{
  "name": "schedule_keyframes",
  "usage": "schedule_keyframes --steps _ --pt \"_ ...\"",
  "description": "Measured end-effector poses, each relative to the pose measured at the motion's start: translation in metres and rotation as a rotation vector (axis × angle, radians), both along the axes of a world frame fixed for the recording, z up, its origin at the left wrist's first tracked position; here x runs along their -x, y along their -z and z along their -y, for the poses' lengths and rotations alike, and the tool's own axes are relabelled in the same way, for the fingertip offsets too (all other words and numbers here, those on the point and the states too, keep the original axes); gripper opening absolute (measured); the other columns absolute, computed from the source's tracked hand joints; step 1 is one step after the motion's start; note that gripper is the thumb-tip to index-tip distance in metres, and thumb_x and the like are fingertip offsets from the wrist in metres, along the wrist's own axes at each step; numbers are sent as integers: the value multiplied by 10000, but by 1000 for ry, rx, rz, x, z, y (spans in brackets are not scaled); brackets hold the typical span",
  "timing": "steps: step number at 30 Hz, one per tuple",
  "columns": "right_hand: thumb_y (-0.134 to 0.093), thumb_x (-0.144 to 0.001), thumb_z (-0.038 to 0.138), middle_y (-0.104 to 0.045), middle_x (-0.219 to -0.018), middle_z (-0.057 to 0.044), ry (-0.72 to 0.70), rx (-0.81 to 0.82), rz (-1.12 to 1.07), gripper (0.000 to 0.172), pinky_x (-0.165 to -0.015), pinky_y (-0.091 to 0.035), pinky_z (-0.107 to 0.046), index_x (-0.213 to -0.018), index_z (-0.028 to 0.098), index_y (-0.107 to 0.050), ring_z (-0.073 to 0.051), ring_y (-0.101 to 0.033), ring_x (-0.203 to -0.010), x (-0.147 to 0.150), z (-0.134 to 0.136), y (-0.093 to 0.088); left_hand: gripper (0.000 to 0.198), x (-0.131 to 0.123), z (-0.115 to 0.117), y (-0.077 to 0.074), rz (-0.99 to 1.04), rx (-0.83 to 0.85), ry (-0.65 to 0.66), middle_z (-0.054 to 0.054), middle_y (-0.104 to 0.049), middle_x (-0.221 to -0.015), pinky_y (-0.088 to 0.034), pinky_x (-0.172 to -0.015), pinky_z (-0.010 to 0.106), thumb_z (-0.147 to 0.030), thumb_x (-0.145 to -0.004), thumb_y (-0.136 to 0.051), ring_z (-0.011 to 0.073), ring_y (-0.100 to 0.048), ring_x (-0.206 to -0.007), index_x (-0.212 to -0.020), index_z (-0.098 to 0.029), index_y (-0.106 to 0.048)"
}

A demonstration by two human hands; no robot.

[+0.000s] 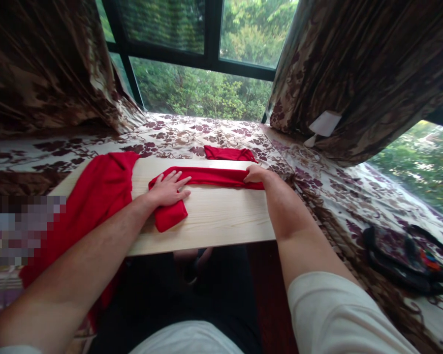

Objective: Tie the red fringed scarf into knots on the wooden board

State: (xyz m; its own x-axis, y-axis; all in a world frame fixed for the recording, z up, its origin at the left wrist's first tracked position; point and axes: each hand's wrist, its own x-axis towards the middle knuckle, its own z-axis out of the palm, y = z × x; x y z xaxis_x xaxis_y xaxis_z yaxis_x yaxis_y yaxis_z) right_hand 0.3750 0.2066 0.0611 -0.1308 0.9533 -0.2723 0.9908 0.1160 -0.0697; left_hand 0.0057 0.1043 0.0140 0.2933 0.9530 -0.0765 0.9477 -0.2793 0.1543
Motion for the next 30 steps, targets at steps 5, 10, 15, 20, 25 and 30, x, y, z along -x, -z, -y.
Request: schedule_keyframes --steps 5,10,15,20,25,30 --pt "-767 -732 339 -717 -843 -37 83 67 -38 310 -687 -465 -240 -982 156 -758 -173 -641 -789 -21 0 -3 764 1 -1 2 5 -2 7 75 -127 -1691 -30 -1199 602 -735 -906 -298 304 -58 -1558 -1583 -383 -257" --pt "-748 -724 300 -692 -777 -23 181 51 -148 234 -653 -464 -238 -909 158 -768 -156 -622 -721 -30 1 -6 768 1 -3 2 7 0 2 71 -128 -1690 -33 -1200 601 -739 -902 -297 299 -64 -1558 -1582 -385 -261" --pt "-695 -739 218 -682 -756 -16 186 -7 -252 236 -576 -432 -208 -957 145 -747 -132 -601 -664 -22 11 -14 757 0 -3 4 -3 -11 -6 44 -140 -1689 -38 -1205 593 -728 -904 -308 309 -74 -1556 -1579 -389 -272" --pt "-689 -732 192 -673 -730 -16 171 -67 -273 236 -539 -414 -201 -955 135 -737 -115 -573 -594 -17 20 -24 759 1 -4 5 -8 -18 -2 56 -139 -1689 -43 -1205 591 -728 -906 -306 308 -78 -1556 -1581 -384 -268" --pt "-692 -758 252 -701 -780 -26 95 -103 -324 246 -556 -425 -193 -968 134 -739 -121 -608 -633 -5 25 -39 762 1 -4 5 4 -17 2 87 -147 -1686 -36 -1200 597 -730 -907 -306 306 -76 -1556 -1581 -376 -275" --pt "-674 -767 297 -715 -808 -36 -69 -241 -179 264 -605 -433 -206 -964 133 -736 -149 -633 -707 40 46 -71 720 2 -4 3 17 -13 3 73 -154 -1687 -37 -1203 593 -697 -933 -254 291 -77 -1557 -1577 -377 -284"
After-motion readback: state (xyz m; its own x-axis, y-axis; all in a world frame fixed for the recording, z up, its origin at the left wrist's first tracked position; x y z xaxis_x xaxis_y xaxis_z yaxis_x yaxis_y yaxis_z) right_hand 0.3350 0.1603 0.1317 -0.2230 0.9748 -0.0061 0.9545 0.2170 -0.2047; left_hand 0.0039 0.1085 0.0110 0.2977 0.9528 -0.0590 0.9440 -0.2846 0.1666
